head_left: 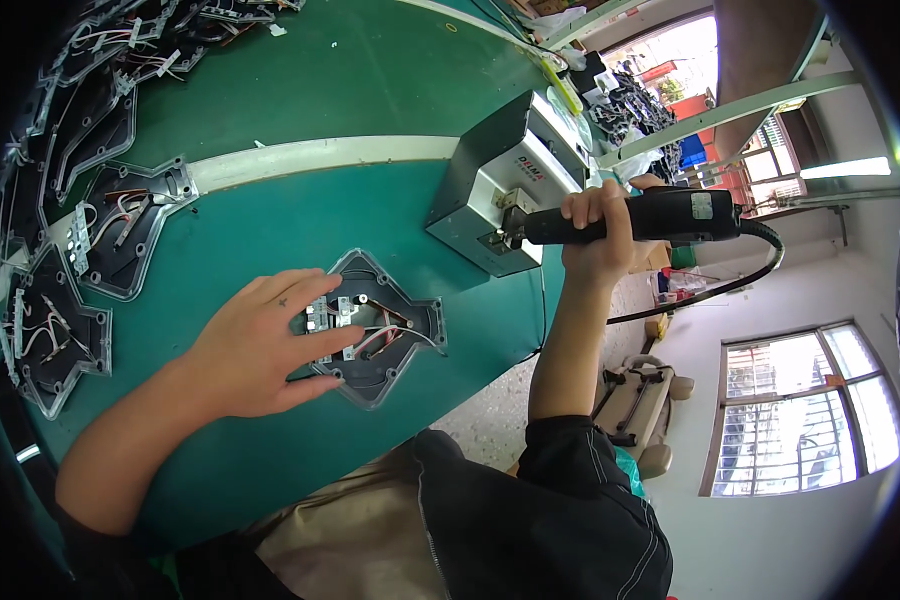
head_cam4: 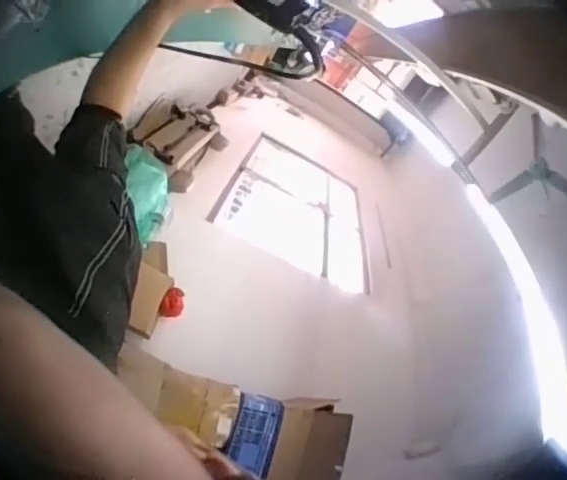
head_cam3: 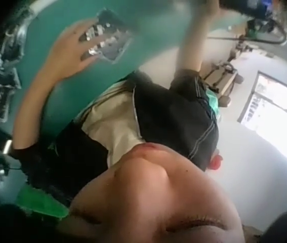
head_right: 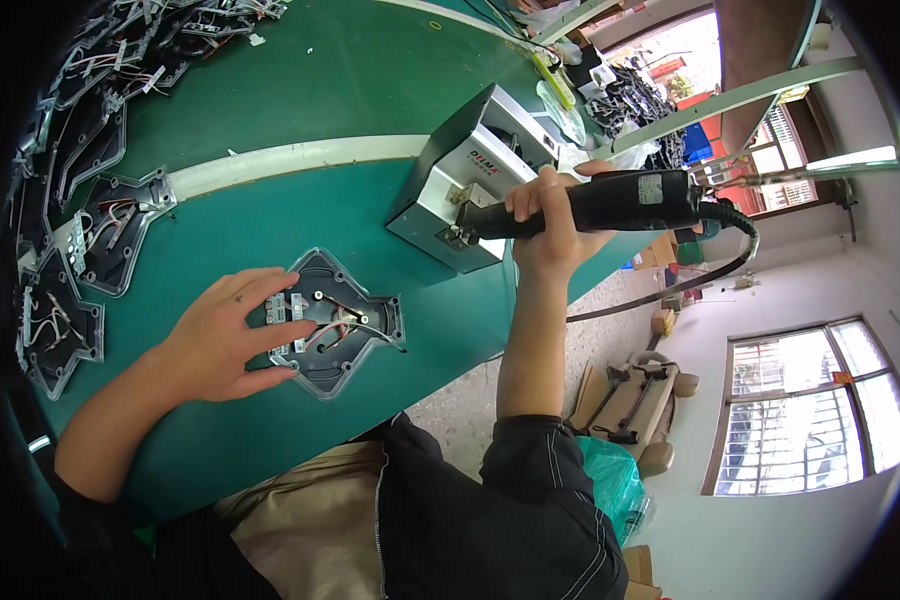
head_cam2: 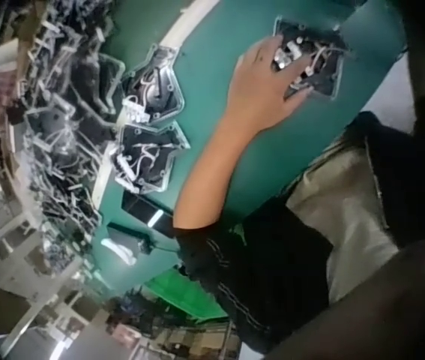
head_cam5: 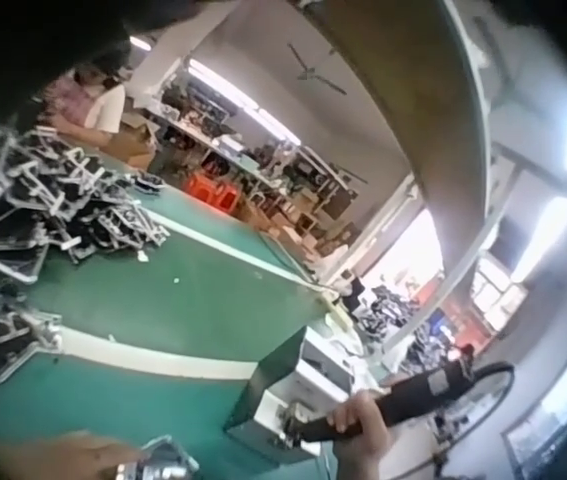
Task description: Assembling black plastic components using a handheld electric screwdriver at a factory workstation.
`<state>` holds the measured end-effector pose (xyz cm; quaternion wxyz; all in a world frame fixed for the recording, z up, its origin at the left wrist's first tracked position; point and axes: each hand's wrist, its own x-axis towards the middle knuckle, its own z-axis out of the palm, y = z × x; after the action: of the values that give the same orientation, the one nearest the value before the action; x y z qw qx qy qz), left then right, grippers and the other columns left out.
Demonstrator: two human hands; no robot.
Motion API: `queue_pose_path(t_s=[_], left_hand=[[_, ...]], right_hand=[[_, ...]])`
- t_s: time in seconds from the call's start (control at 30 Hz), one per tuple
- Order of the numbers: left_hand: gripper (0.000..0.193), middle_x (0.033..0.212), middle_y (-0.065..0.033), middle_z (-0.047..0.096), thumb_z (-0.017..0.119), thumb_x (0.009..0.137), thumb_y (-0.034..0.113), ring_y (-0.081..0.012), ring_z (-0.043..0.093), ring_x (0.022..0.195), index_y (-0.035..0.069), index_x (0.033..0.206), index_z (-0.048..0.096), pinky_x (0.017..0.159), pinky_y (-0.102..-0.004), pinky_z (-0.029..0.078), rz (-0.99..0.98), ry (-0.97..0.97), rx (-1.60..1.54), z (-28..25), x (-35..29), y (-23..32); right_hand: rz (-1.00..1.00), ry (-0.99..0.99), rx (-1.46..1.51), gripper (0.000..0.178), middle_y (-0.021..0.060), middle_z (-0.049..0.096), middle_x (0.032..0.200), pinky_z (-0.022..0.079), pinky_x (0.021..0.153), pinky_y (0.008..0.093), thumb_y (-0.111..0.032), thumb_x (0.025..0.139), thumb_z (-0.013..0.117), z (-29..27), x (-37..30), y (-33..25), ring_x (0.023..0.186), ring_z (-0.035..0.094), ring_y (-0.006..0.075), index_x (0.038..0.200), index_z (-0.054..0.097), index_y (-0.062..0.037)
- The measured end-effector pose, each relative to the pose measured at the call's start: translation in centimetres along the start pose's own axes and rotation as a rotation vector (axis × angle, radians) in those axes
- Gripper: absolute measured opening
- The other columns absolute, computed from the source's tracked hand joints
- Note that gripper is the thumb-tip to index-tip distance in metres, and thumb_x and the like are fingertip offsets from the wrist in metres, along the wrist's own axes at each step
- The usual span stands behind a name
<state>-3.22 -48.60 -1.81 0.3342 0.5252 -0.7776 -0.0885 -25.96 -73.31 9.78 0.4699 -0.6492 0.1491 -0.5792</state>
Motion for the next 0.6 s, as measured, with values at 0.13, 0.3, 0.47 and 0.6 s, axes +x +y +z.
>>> queue_pose_path(t_s=[0.13, 0.3, 0.47, 0.6], left_hand=[[0.048, 0.143, -0.0203, 0.052, 0.081, 0.076, 0.033, -0.0405, 0.053, 0.129, 0.02, 0.121, 0.071, 0.102, -0.0507, 0.047, 0.005, 0.0, -0.025, 0.16, -0.19, -0.17], [0.048, 0.142, -0.0202, 0.052, 0.081, 0.077, 0.034, -0.0403, 0.053, 0.129, 0.02, 0.122, 0.07, 0.101, -0.0507, 0.047, 0.012, 0.007, 0.008, 0.21, -0.17, -0.12], [0.049, 0.142, -0.0203, 0.052, 0.081, 0.077, 0.034, -0.0405, 0.053, 0.129, 0.02, 0.122, 0.07, 0.101, -0.0508, 0.047, 0.017, 0.009, -0.015, 0.22, -0.15, -0.24], [0.044, 0.14, -0.0202, 0.053, 0.079, 0.081, 0.034, -0.0386, 0.053, 0.128, 0.021, 0.122, 0.071, 0.1, -0.0493, 0.048, 0.012, 0.013, -0.001, 0.0, -0.02, -0.02]], right_hand=[[0.007, -0.003, 0.067, 0.032, 0.0035, 0.044, 0.064, 0.045, 0.056, 0.0351, 0.0, 0.09, 0.062, -0.51, 0.22, -0.44, 0.051, 0.048, 0.0153, 0.116, 0.046, -0.012], [0.004, 0.004, 0.026, 0.033, 0.0032, 0.043, 0.064, 0.046, 0.056, 0.035, 0.0, 0.09, 0.061, -0.19, -0.04, -0.19, 0.051, 0.049, 0.0158, 0.116, 0.045, -0.0112], [0.011, -0.009, -0.018, 0.033, 0.0032, 0.044, 0.064, 0.046, 0.056, 0.0348, 0.0, 0.09, 0.061, -0.12, -0.1, -0.11, 0.051, 0.049, 0.0158, 0.117, 0.044, -0.0111], [0.012, -0.005, 0.012, 0.034, 0.0036, 0.045, 0.064, 0.045, 0.055, 0.0353, 0.0, 0.09, 0.062, -0.65, -0.04, -0.17, 0.051, 0.049, 0.0159, 0.117, 0.043, -0.0112]])
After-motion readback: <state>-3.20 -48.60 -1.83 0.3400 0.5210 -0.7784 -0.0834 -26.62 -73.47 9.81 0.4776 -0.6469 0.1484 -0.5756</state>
